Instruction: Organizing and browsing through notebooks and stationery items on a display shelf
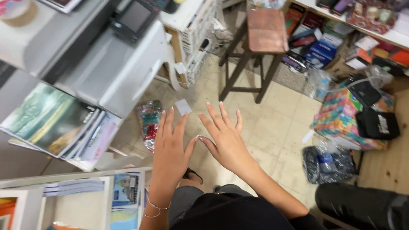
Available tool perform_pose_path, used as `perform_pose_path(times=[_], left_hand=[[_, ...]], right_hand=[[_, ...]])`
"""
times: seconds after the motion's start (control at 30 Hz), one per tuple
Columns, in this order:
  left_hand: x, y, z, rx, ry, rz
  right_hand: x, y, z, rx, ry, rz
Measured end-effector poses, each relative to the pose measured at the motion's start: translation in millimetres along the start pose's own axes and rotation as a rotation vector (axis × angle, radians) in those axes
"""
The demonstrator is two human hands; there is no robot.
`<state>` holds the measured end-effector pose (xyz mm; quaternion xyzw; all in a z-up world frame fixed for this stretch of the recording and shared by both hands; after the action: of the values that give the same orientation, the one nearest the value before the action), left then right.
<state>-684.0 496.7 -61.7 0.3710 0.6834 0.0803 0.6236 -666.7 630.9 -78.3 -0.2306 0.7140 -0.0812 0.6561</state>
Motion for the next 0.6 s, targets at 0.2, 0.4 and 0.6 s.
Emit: perform_pose_path(times=[0.2,0.4,0.6], left_hand=[[-68,-83,-20,-0.127,0.089,-0.082],[-120,-178,4,-0.363,0.256,-0.156],[-167,-259,47,-0.610,0.495,-0.189]], right_hand=[[43,-67,-98,-0.191,-0.036,-0.005],[113,-141,-167,-0.450,-0.049,0.007],[194,-222,-218,-0.682,-0.209,-0.135]])
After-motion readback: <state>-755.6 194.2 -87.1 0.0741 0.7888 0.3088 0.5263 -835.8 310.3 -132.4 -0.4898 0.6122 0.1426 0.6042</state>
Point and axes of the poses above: each hand's wrist, its own z-axis away from the middle knuckle, its own x-axis out of the palm, y = z × x, the point moved 8 cm from there along -z, towards the middle knuckle, and after that the axes turned 5 degrees about z, right-handed, at the moved point
